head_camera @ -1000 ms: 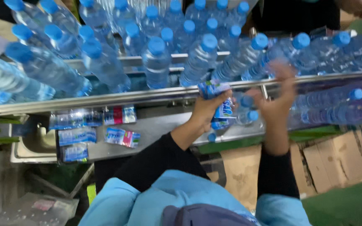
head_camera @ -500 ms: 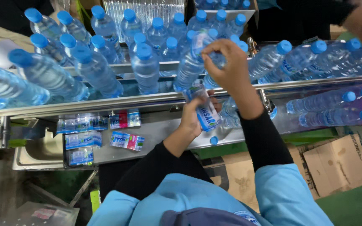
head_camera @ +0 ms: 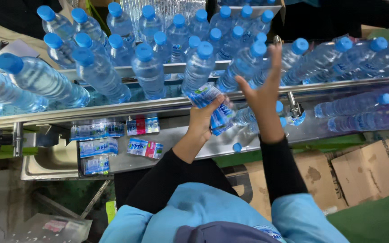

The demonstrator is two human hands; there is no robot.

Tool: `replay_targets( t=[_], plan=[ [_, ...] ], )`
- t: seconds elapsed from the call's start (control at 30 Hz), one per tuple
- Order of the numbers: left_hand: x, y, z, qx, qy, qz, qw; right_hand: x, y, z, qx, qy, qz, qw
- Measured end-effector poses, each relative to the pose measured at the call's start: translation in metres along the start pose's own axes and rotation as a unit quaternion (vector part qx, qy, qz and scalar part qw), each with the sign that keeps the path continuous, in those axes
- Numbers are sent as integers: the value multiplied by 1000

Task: The person applies labels to plastic water bottles moving along a conveyor belt. They pick up labels from a stack and affix them to the bottles by hand as they pass by.

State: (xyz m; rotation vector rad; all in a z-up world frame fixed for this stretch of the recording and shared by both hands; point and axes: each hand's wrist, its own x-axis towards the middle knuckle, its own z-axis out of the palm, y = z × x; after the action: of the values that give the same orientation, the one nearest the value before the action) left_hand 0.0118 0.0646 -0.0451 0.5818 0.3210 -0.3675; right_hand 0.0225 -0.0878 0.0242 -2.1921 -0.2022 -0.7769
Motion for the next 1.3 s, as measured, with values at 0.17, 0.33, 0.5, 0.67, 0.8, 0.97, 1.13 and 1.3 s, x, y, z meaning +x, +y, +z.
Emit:
replay_targets(
  t=[0.17,0.33,0.5,0.67,0.8,0.97,1.13,1.3],
  plan=[
    [-14,8,12,62,46,19,997,-33,-36,-9,68,-53,37,996],
    [-6,3,19,45,32,-10,998,-31,3,-8,368,16,217,904],
    [-14,4,27,37,-1,-15,999,17,-14,-30,439,33,258,860],
    [-21,19,38,11,-59,-109,992,69,-12,-55,-65,61,-265,960],
    [-10,3,22,-11,-37,-128,991,64,-18,-64,-32,-187,-73,979],
    [-11,-3,20,-6,-120,-56,991,76,18,-63,-89,-22,-307,947],
    [-7,-2,20,-17,-143,-53,988,66,43,-75,-16,39,-269,962],
    [-15,-5,31,5,-135,-75,988,81,51,-91,-79,23,-354,931]
  ],
)
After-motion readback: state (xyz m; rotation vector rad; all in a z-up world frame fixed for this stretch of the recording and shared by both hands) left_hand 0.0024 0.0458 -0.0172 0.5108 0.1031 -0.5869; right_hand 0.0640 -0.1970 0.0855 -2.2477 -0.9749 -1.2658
